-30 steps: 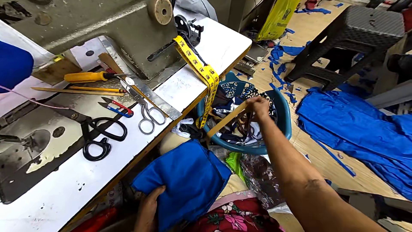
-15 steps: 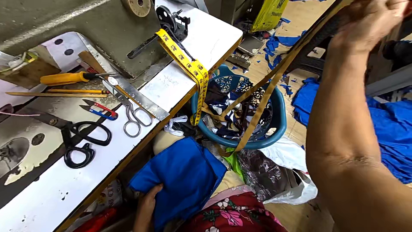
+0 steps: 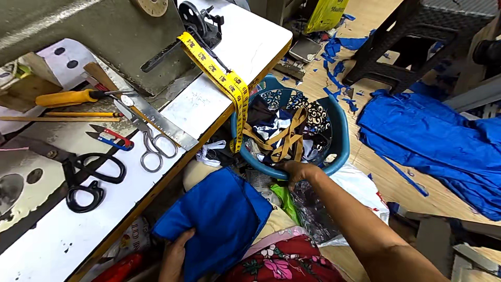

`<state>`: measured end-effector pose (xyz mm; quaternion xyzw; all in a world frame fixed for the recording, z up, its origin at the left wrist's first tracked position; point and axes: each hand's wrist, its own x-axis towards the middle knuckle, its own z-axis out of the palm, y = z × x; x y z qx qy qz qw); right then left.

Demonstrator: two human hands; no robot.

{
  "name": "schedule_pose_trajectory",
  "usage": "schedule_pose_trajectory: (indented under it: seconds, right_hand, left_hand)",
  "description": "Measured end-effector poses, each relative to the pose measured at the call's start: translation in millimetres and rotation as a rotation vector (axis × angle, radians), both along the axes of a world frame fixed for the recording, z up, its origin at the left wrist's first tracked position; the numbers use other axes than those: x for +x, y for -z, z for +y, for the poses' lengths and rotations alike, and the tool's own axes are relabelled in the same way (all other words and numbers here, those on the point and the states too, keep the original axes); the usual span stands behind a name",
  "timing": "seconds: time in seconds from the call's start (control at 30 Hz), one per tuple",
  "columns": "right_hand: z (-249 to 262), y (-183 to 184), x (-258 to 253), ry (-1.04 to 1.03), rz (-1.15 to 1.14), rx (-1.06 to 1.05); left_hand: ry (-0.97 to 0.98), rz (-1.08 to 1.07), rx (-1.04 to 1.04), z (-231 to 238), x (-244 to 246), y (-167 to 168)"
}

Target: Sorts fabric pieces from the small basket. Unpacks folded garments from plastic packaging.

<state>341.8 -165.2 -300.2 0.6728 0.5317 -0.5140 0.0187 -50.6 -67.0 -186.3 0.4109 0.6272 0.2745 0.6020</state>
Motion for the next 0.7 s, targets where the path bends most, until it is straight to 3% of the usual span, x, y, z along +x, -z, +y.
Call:
schedule_pose_trajectory:
  seconds: [0.1,0.2,0.37,0.47,0.57,0.63,0.7]
  right_hand:
    - [-13,-23,6,0.056,-0.135,0.021]
    - [-25,-46,31,0.215,-0.152,0.209]
    - [-45,-86,114,0.991,-0.233,0.733]
    - [-37,-112,129,1.322,-0.559,0.989]
    - [-14,-112,117,1.112,-0.784,1.038]
    - [17,-85,92,0.898,-0.656,0.916]
    - [45,-35,62,0.683,-0.326,0.650]
  left_hand:
    - [0.009,-0.001,0.005,0,2,2]
    - [0.027,0.018,0.001,0,0,4]
    - [0.029,0.017,0.021,0,0,6]
    - [0.017,0.004,0.033,0,0,8]
    - [0.039,0.012,0.037,0,-1,11]
    - [0.058,0.036,0.024,0,-2,11]
    - [0.047,0.068,-0.004,-1,-3,11]
